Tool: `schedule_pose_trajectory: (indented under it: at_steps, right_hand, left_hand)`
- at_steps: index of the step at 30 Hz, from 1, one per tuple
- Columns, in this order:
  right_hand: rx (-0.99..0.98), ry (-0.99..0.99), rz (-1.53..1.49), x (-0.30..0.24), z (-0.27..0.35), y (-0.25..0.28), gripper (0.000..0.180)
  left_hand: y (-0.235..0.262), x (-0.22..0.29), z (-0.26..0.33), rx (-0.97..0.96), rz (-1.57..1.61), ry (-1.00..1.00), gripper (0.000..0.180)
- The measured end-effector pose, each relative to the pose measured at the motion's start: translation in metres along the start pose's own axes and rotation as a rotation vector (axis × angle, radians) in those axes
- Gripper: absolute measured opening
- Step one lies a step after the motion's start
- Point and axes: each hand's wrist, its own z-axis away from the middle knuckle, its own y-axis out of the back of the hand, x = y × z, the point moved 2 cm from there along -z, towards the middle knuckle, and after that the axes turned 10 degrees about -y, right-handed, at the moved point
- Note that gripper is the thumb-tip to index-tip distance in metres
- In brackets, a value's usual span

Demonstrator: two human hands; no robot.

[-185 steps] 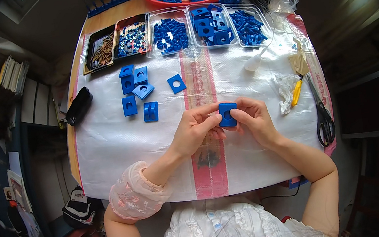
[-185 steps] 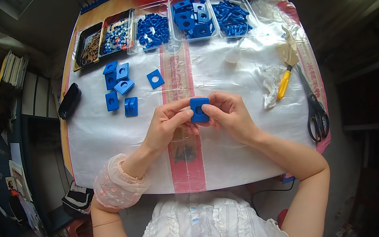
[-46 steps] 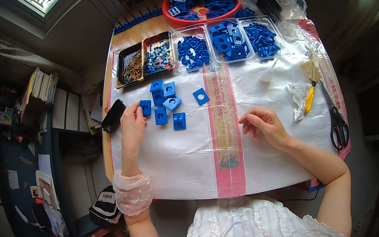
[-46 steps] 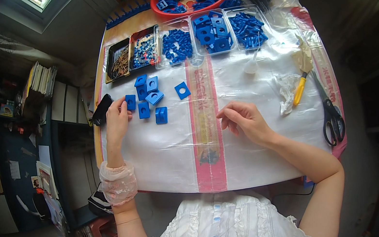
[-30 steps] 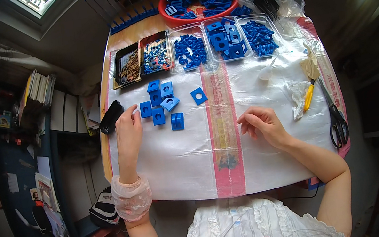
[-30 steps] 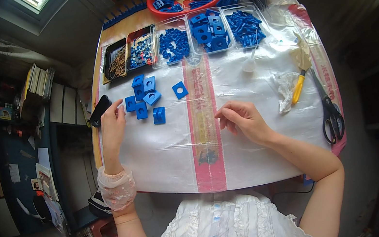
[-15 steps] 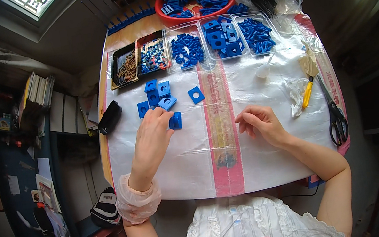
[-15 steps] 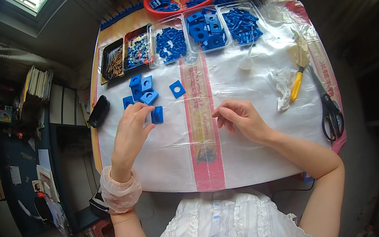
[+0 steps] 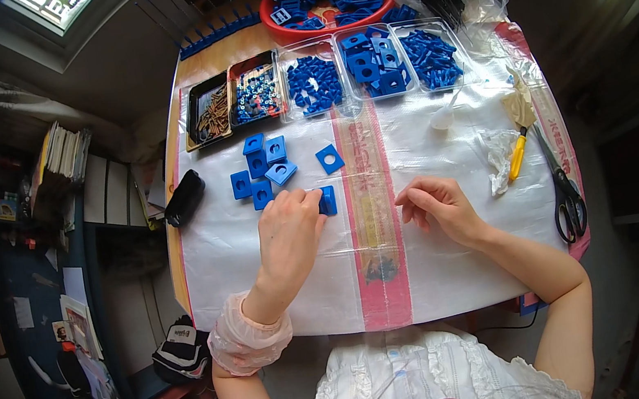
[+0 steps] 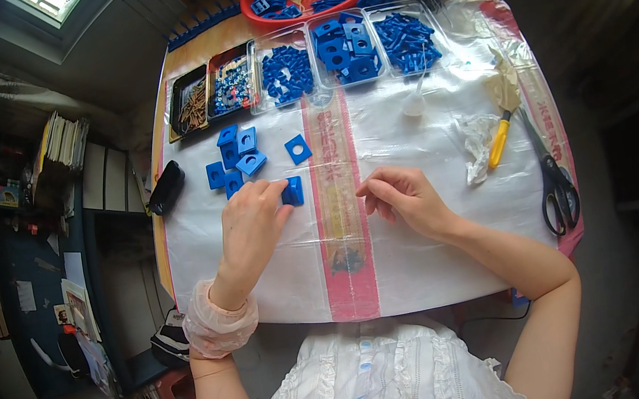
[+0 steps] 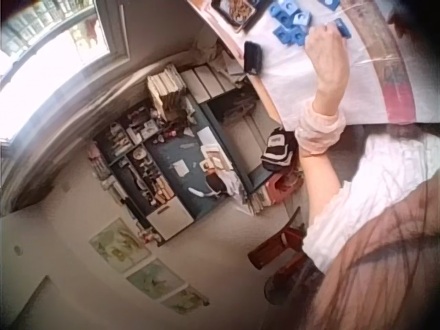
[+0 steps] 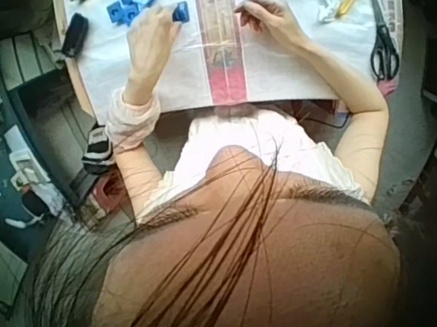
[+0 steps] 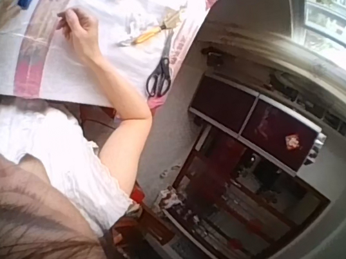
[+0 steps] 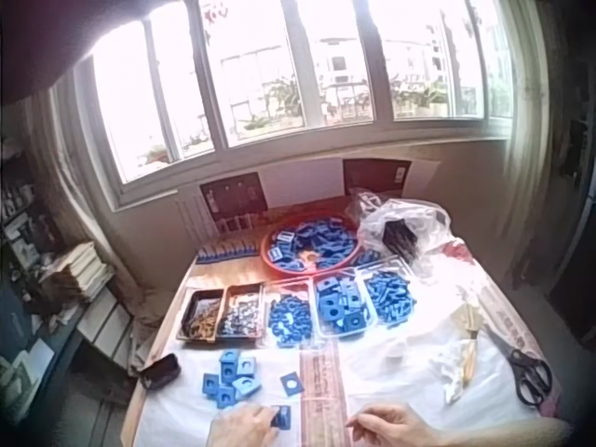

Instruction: Assembling blue plastic blocks by applying glue and inserting circular components at a workstation.

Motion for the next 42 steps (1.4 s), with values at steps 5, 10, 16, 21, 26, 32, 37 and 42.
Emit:
schedule_pose_trajectory:
  at_steps: [5, 10, 16, 21, 26, 32, 37, 42]
  right_hand:
    - [0.008, -0.018, -0.017, -0.001, 0.001, -0.002, 0.026]
    - [0.004, -0.014, -0.008, -0.002, 0.000, -0.002, 0.026]
    - [0.009, -0.003, 0.011, -0.001, 0.000, -0.001, 0.027]
    - [0.031, -0.008, -0.020, -0.001, 0.001, 0.000, 0.024]
    - [0.181, 0.023, -0.112, -0.012, 0.001, 0.000, 0.024]
    - [0.169, -0.025, -0.066, -0.003, 0.000, 0.002, 0.012]
    - [0.181, -0.025, -0.130, -0.005, 0.001, 0.002, 0.014]
    - [0.161, -0.009, -0.151, -0.003, 0.001, 0.002, 0.014]
  left_hand:
    - [-0.004, -0.007, -0.025, 0.149, 0.067, -0.016, 0.037]
    - [-0.027, -0.034, -0.056, 0.129, 0.184, 0.039, 0.042]
    - [-0.034, -0.048, -0.068, 0.053, 0.281, 0.024, 0.038]
    - [-0.024, -0.030, -0.074, 0.094, 0.394, 0.024, 0.022]
    - [-0.014, 0.017, -0.060, -0.028, 0.685, -0.025, 0.013]
    - [-0.022, 0.038, -0.048, -0.128, 0.846, -0.088, 0.013]
    - [-0.030, 0.038, -0.047, -0.110, 1.184, 0.045, 0.013]
    - [-0.041, 0.038, -0.049, -0.073, 1.159, 0.104, 0.015]
